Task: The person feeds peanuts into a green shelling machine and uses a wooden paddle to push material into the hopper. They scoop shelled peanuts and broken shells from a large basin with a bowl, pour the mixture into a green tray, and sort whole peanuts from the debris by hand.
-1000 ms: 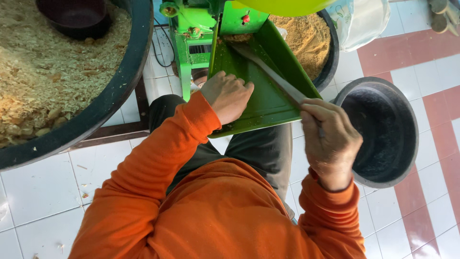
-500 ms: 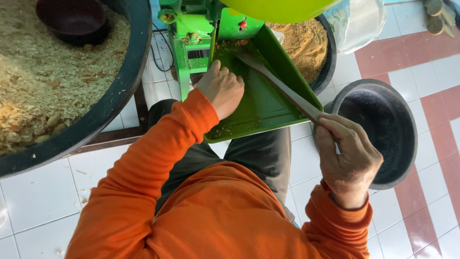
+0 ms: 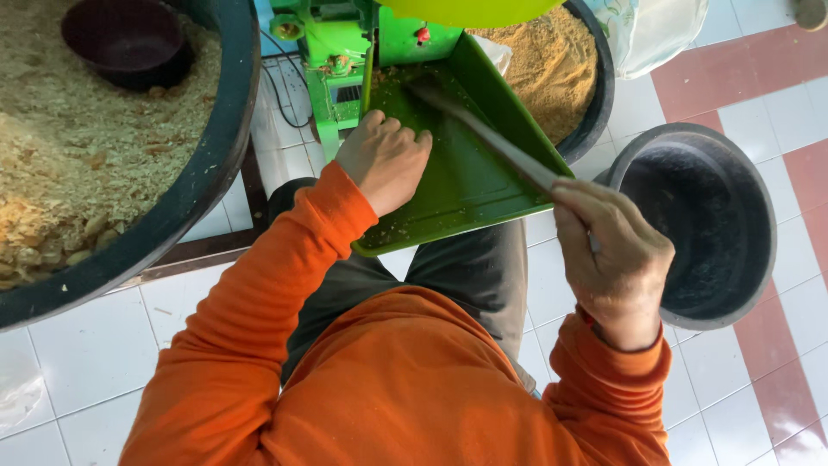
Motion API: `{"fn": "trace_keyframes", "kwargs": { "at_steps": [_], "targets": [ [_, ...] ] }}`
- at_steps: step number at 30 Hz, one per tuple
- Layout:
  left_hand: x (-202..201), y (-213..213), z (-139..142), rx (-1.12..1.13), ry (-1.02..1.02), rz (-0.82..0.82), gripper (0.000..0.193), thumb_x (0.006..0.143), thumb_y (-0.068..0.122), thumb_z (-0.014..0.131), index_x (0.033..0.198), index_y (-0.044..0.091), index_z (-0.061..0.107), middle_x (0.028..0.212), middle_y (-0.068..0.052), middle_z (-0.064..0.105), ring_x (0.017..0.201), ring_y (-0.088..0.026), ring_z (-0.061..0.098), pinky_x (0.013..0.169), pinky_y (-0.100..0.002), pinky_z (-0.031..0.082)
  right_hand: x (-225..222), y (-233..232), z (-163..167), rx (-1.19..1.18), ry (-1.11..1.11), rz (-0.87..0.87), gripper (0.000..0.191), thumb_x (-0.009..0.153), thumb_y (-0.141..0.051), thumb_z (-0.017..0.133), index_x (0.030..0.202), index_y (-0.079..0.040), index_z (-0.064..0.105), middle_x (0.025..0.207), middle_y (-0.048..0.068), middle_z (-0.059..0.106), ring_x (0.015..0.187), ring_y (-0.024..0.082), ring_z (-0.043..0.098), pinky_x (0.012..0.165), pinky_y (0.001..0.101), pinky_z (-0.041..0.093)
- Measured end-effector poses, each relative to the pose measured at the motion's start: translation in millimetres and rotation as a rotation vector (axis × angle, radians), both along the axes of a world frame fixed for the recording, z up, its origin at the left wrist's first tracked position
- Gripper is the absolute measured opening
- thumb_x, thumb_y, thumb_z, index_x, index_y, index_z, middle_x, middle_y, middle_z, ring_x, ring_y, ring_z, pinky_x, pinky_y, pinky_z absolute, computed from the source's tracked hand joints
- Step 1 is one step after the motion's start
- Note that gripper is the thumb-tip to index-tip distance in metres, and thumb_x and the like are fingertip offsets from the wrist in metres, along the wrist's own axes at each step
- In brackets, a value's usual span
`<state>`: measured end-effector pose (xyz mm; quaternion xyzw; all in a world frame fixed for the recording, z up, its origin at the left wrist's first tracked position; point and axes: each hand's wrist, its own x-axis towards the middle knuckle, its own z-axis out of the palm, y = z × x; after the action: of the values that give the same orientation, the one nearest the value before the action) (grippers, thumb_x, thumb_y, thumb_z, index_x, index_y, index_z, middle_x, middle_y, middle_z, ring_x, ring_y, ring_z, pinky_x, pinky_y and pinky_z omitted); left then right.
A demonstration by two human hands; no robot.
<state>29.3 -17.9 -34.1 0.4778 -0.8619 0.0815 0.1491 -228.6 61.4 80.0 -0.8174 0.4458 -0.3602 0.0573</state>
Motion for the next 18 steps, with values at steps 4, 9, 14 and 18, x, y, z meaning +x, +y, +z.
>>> {"fn": "trace_keyframes", "kwargs": {
  "at_steps": [4, 9, 14, 18],
  "targets": [
    [-7.0, -3.2, -1.6, 0.074, -0.035, 0.006, 0.015, 0.084, 0.012, 0.062, 0.096, 0.008, 0.070, 0.075, -0.006, 0.070, 0.080, -0.025, 0.067, 0.079, -0.038, 0.045, 15.6, -13.5, -2.0, 0.007, 0.041, 0.086, 0.014, 0.098, 0.003, 0.075, 0.110, 0.002, 0.071, 0.118, 0.016, 0.074, 0.107, 0.028, 0.076, 0.090, 0.0336, 0.062],
    [-13.9, -2.5, 0.6, 0.047, -0.015, 0.004, 0.018, 0.085, 0.011, 0.062, 0.102, 0.008, 0.070, 0.075, -0.006, 0.070, 0.079, -0.023, 0.067, 0.079, -0.037, 0.046, 15.4, -35.4, -27.8, -0.068, -0.004, -0.011, 0.014, 0.102, 0.005, 0.074, 0.115, 0.002, 0.071, 0.120, 0.015, 0.074, 0.104, 0.027, 0.076, 0.092, 0.0342, 0.062],
    [-12.1, -12.6, 5.3, 0.054, -0.025, 0.003, 0.017, 0.082, 0.011, 0.063, 0.098, 0.008, 0.069, 0.074, -0.006, 0.070, 0.077, -0.024, 0.067, 0.077, -0.037, 0.046, -35.3, -2.9, -9.3, 0.000, 0.013, -0.086, 0.010, 0.102, 0.003, 0.075, 0.111, 0.000, 0.072, 0.116, 0.014, 0.075, 0.095, 0.022, 0.076, 0.081, 0.0279, 0.061],
    [-14.5, -15.3, 2.7, 0.100, -0.048, 0.017, 0.015, 0.084, 0.010, 0.062, 0.096, 0.008, 0.069, 0.074, -0.006, 0.070, 0.077, -0.024, 0.067, 0.077, -0.037, 0.046, -22.7, -14.2, -10.4, -0.036, 0.106, -0.096, 0.013, 0.103, 0.002, 0.076, 0.115, -0.001, 0.073, 0.121, 0.013, 0.075, 0.101, 0.023, 0.077, 0.084, 0.0293, 0.062]
  ]
}}
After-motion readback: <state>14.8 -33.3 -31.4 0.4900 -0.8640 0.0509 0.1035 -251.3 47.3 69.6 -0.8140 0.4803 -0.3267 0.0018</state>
